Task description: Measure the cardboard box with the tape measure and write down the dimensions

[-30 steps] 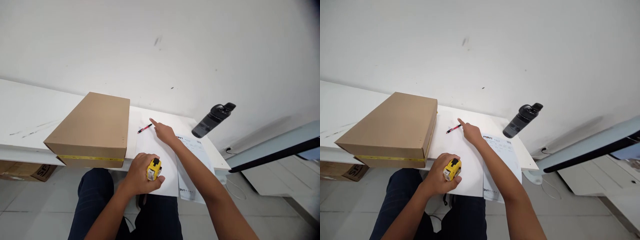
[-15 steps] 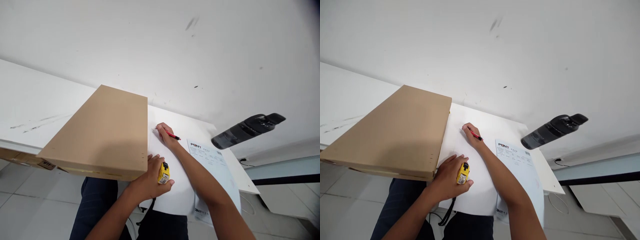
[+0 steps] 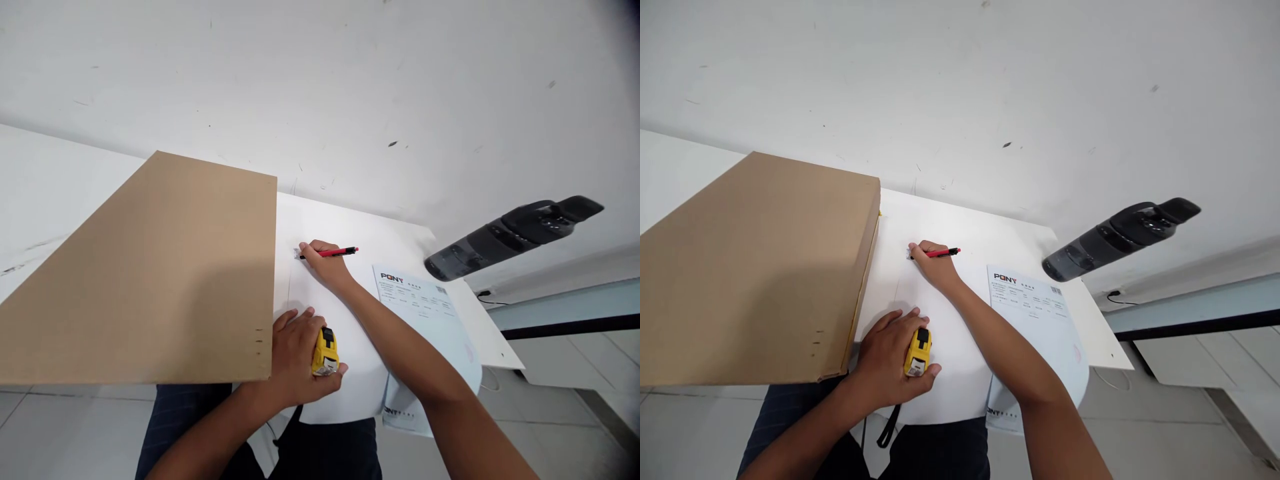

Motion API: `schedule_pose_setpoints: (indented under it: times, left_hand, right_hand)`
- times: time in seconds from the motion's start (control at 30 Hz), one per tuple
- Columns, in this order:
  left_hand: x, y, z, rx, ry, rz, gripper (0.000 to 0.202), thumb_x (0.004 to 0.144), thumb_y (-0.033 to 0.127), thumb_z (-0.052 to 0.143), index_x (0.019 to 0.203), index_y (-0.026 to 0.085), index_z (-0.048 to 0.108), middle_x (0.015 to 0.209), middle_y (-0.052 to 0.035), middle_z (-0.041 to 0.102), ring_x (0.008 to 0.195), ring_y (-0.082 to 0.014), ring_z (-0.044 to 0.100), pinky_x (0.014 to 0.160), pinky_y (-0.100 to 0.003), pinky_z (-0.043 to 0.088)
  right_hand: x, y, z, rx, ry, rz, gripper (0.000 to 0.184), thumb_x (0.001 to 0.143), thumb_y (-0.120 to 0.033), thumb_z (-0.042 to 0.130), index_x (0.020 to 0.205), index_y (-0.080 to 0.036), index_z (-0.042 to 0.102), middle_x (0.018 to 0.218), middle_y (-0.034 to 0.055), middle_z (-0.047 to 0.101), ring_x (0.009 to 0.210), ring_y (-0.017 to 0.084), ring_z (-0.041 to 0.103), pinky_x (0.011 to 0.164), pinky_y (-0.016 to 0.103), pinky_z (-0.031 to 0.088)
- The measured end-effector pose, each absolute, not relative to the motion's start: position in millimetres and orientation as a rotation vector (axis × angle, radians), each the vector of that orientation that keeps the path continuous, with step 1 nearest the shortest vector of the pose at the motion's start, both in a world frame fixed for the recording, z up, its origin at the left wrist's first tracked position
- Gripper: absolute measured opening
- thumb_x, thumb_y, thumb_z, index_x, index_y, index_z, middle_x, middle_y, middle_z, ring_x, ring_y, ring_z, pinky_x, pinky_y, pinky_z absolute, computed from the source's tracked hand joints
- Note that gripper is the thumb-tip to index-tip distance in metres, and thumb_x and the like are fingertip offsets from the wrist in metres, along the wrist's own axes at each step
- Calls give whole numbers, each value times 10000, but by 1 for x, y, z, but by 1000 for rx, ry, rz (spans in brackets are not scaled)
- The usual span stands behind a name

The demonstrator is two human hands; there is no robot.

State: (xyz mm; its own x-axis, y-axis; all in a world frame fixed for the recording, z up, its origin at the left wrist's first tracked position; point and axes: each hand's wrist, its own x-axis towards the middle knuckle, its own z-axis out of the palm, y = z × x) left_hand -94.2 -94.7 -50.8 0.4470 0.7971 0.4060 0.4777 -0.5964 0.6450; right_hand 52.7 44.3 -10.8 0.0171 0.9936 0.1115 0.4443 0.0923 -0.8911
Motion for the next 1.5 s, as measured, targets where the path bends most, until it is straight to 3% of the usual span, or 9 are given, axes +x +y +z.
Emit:
schedule_pose_setpoints:
  times: [0.17,0.63,0.8,1.27,1.5]
  left_hand:
    - [-91,-95,-45,2249,1125,1014,533,760,478,691,1197,223,521,1198,-117,739,1212,-317,670,1097,-535,473]
    - [-94,-91,-53,2294,1049,1056,577,769,506,674,1239,225,494,1212,-121,734,1236,-313,657,1095,-520,464]
    - [-95,-90,-54,2306,1015,1049,597,760,479,690,1263,238,479,1215,-107,732,1245,-318,650,1106,-513,454]
    - [-95,-92,-56,2285,1007,1037,615,743,462,712,1245,232,442,1227,-108,710,1270,-325,627,1119,-513,436]
    - [-94,-92,-54,2306,1006,1041,599,761,488,704,1227,233,428,1195,-102,713,1253,-321,637,1108,-513,438]
  right_hand:
    - [55,46,-13,-1434,-1545,897,395,843,-464,613,544,-217,542,627,14,616,680,180,564,632,300,409]
    - [57,44,-9,-1485,-1549,868,399,865,-461,593,550,-223,544,621,12,602,648,174,534,630,315,419]
    - [57,43,-10,-1483,-1558,831,369,875,-473,586,615,-214,619,678,26,654,704,194,583,678,329,450]
    - [59,44,-11,-1476,-1548,845,385,871,-445,594,566,-212,564,608,-7,589,637,158,536,645,304,423]
    - [56,43,-11,-1482,-1495,768,380,875,-423,578,558,-220,519,648,-3,625,666,159,555,662,300,426]
